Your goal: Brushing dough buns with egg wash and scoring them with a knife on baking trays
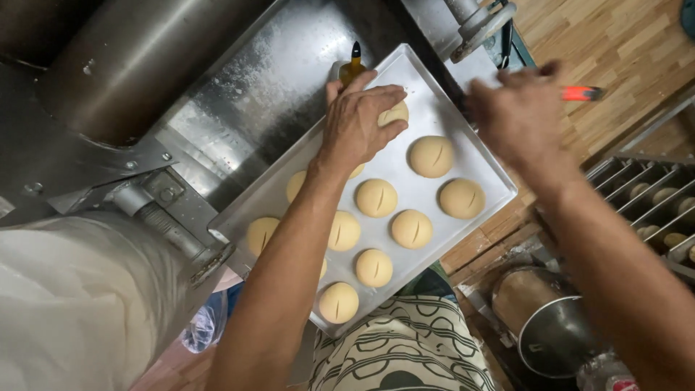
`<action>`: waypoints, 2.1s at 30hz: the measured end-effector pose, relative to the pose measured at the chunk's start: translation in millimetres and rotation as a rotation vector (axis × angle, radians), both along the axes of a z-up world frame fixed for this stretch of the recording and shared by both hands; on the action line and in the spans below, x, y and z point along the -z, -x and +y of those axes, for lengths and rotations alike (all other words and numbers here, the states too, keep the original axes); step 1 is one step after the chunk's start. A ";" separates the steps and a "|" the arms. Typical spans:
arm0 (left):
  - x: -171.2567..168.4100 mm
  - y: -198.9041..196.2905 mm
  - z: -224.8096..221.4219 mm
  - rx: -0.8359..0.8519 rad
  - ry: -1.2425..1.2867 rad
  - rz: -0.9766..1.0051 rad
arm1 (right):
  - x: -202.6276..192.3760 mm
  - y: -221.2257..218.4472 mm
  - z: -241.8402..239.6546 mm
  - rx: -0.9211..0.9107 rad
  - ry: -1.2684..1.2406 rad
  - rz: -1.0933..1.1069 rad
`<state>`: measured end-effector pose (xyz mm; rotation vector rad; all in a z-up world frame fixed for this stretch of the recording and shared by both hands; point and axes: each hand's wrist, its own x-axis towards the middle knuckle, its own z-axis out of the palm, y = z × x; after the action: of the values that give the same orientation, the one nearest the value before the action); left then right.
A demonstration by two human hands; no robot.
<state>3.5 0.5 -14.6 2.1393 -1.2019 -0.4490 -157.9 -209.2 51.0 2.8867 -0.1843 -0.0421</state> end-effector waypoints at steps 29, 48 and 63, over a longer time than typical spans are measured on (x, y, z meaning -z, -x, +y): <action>-16.3 0.1 7.2 -0.027 0.108 0.036 | -0.5 -48.7 69.6 -0.169 -0.019 -0.268; -11.7 -2.6 20.6 -0.010 0.068 0.004 | -56.5 4.4 -6.6 0.041 0.137 0.236; -39.2 1.6 15.9 -0.129 0.095 -0.081 | -35.0 50.9 24.3 0.118 -0.092 -0.089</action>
<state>1.9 16.5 24.6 2.1553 -1.0979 -0.2458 -208.8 -184.9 86.0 2.9681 -0.3792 0.0588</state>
